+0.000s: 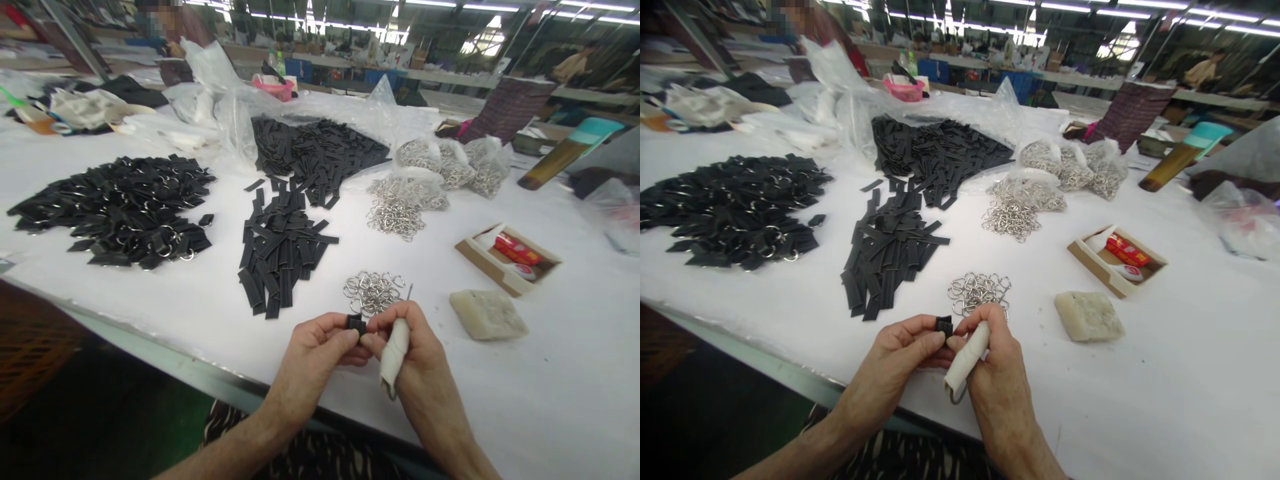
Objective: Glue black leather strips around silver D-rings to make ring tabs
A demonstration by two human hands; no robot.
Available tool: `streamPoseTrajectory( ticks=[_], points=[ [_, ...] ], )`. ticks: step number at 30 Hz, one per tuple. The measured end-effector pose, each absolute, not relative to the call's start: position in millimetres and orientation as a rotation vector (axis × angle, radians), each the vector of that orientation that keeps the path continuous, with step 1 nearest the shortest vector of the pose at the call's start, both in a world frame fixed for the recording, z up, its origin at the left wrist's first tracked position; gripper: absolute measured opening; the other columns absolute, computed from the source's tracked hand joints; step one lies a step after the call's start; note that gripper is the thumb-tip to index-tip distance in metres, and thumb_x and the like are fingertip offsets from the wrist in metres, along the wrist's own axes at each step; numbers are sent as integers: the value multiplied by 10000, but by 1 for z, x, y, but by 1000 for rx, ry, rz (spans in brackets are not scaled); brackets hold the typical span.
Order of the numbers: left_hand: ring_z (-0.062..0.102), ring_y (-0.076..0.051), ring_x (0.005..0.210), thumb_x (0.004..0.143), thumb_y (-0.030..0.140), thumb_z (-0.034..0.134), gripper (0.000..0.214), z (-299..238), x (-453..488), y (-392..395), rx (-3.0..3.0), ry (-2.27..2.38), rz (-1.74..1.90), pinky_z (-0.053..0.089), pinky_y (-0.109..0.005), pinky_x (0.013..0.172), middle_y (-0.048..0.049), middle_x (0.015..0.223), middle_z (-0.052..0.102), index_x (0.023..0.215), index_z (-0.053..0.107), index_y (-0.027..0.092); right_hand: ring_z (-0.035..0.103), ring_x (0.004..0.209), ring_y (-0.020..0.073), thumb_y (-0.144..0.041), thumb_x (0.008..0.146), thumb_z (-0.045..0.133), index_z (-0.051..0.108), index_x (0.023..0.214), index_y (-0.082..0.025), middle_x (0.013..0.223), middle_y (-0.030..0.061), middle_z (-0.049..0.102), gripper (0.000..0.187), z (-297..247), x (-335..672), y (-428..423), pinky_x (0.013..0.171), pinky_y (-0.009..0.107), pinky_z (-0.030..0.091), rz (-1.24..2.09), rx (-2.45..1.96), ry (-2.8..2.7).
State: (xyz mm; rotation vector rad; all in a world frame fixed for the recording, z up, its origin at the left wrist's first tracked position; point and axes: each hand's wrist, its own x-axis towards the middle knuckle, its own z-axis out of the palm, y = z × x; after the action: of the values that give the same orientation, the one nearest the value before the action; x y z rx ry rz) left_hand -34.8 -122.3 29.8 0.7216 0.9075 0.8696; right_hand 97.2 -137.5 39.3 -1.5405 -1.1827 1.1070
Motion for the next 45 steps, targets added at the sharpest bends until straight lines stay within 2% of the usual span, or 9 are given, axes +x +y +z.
streamPoseTrajectory(
  ticks=[4, 19, 24, 28, 30, 33, 35, 37, 45],
  points=[
    [667, -179, 743, 836, 213, 565, 127, 34, -35, -123, 762, 938, 859, 509, -356, 817, -72, 794, 718, 879, 644, 123, 504, 458, 97, -256, 779, 603, 519, 853, -226, 566, -71, 529, 116, 39, 96, -138, 406, 193, 371, 1084, -1443, -1157],
    [638, -185, 755, 831, 224, 540, 148, 39, -32, -122, 869, 996, 844, 501, -346, 797, -54, 763, 670, 871, 646, 128, 455, 490, 94, -243, 782, 581, 501, 815, -223, 646, -53, 540, 89, 39, 96, -129, 443, 212, 379, 1118, -1431, -1190],
    [567, -132, 577, 846, 266, 513, 179, 44, -37, -119, 1223, 1191, 762, 452, -240, 581, -9, 681, 595, 812, 661, 171, 449, 510, 93, -214, 772, 583, 488, 793, -219, 657, -53, 527, 97, 42, 96, -128, 448, 202, 372, 1069, -1463, -1240],
    [466, -64, 518, 789, 239, 596, 160, 52, -43, -113, 1513, 1277, 847, 369, -209, 513, -20, 930, 599, 666, 681, 180, 466, 565, 98, -192, 775, 580, 484, 808, -218, 713, -40, 543, 105, 44, 100, -127, 490, 209, 390, 1020, -1454, -1314],
    [445, -62, 462, 773, 242, 613, 108, 53, -43, -110, 1396, 1237, 822, 362, -203, 473, -12, 829, 630, 763, 711, 196, 482, 578, 103, -185, 780, 575, 483, 818, -219, 721, -37, 547, 105, 43, 101, -127, 496, 214, 396, 1044, -1430, -1314],
    [490, -107, 407, 773, 278, 609, 178, 51, -41, -107, 1094, 1100, 700, 359, -197, 388, 19, 544, 584, 892, 704, 185, 496, 571, 107, -184, 775, 581, 484, 818, -220, 702, -36, 548, 112, 42, 101, -127, 485, 215, 401, 1066, -1413, -1298],
    [575, -142, 475, 766, 264, 609, 170, 49, -39, -107, 967, 1025, 692, 436, -218, 434, -2, 561, 620, 867, 702, 163, 497, 551, 105, -196, 774, 588, 486, 809, -221, 683, -41, 549, 110, 42, 100, -126, 474, 214, 401, 1053, -1420, -1295],
    [632, -162, 590, 752, 227, 616, 140, 47, -37, -107, 901, 1004, 736, 509, -260, 568, -37, 668, 678, 827, 703, 148, 498, 537, 105, -211, 779, 589, 486, 806, -223, 673, -46, 553, 107, 42, 99, -126, 472, 216, 407, 1052, -1420, -1281],
    [660, -191, 709, 749, 191, 615, 128, 44, -33, -108, 830, 1017, 826, 525, -328, 747, -48, 718, 691, 815, 704, 126, 483, 523, 104, -233, 768, 608, 497, 781, -225, 669, -42, 556, 112, 41, 95, -123, 459, 217, 406, 1024, -1420, -1214]
  ],
)
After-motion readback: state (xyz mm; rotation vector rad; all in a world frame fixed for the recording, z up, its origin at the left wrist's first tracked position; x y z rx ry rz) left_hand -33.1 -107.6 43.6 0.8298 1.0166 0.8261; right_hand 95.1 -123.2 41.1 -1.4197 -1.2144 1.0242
